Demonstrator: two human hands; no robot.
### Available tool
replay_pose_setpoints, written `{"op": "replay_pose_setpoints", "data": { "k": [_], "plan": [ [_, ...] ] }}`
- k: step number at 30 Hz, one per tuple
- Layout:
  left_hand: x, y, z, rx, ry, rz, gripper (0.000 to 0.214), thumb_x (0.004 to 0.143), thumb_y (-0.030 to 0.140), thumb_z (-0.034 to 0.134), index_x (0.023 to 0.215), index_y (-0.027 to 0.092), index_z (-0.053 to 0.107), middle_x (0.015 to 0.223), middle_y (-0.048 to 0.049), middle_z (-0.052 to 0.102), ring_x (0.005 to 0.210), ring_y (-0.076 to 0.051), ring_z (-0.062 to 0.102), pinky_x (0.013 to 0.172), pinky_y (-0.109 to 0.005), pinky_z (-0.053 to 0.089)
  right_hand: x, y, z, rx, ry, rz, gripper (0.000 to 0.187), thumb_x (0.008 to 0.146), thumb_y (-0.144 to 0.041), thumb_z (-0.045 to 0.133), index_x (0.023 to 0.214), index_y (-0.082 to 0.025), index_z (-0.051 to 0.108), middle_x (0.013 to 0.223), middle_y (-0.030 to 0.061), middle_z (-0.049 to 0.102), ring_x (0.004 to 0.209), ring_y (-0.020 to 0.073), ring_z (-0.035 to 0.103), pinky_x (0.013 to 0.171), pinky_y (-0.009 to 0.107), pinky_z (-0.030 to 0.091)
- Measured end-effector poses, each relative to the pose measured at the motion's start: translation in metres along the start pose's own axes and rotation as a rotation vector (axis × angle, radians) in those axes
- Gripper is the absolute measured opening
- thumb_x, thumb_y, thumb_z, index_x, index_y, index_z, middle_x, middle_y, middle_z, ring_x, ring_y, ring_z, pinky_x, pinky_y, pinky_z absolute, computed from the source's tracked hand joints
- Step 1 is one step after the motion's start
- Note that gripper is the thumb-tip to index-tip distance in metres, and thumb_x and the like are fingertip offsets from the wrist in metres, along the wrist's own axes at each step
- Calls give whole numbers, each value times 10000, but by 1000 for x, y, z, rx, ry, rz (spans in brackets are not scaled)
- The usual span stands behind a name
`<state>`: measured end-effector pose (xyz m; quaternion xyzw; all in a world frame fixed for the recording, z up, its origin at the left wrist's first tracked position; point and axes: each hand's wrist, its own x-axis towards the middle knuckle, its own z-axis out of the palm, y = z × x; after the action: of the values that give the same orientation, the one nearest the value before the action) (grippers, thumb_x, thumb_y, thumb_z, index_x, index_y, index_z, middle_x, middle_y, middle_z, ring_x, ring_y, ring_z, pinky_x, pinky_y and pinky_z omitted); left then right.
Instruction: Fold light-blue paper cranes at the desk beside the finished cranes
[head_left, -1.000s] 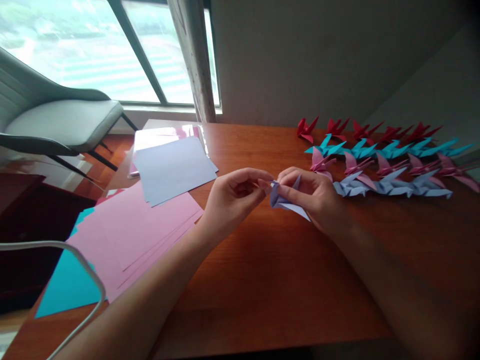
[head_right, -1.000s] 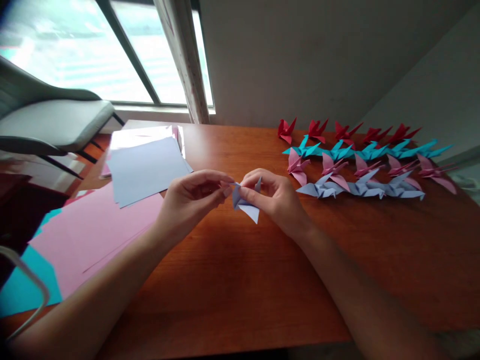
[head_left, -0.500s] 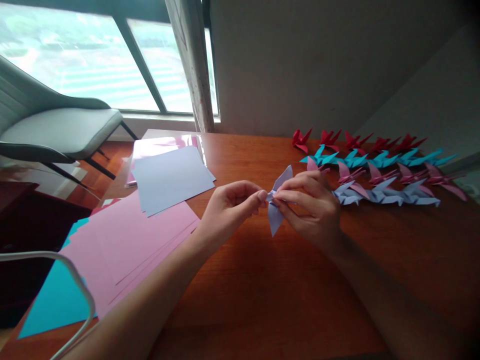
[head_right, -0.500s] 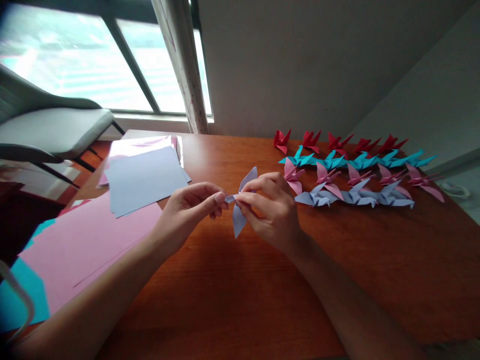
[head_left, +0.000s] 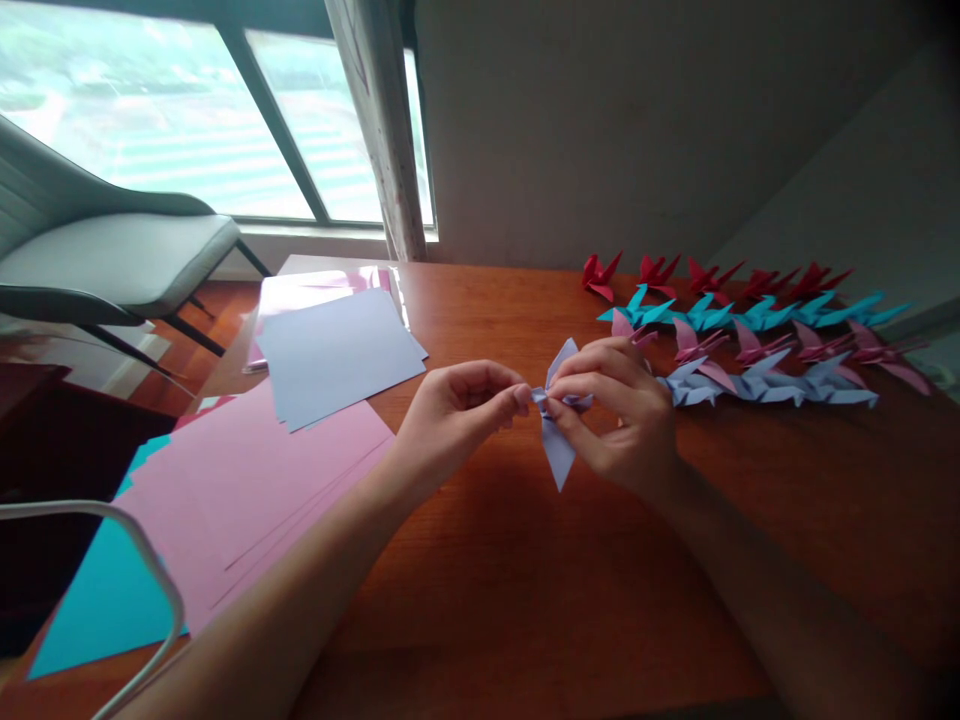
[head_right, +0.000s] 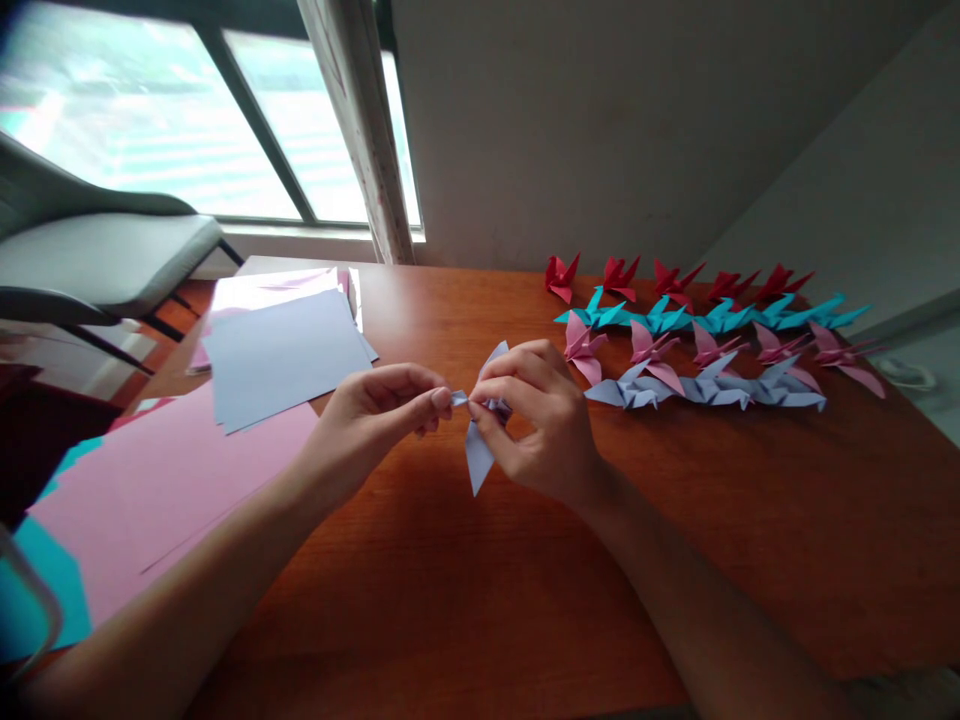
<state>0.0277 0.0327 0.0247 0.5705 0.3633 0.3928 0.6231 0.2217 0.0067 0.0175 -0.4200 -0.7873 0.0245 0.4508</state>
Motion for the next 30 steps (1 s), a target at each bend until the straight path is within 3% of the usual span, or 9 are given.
{"op": "replay_pose_setpoints", "data": {
  "k": [15,24,30],
  "plan": [
    [-1,2,1,-27,-6,1,192,827,310,754,746,144,704,699,-12,667,613,-89,538,566,-194,429,2,0,-1,126,-63,85,94,839,-164,682,801,-244,651,837,35,669,840,213,594,750,396,499],
    [-5,-9,12,-129,192,41,150,801,299,792,807,164,727,696,12,666,573,-62,506,532,-178,398,-2,-3,7,-34,99,83,115,828,-140,692,756,-214,640,794,27,662,788,201,592,742,383,480],
    [-9,-14,19,-179,202,57,104,774,252,814,818,182,751,776,-8,727,663,-90,602,591,-186,453,-5,-11,11,-131,144,25,115,809,-134,715,759,-207,642,773,32,669,773,205,583,728,376,478]
  ]
}}
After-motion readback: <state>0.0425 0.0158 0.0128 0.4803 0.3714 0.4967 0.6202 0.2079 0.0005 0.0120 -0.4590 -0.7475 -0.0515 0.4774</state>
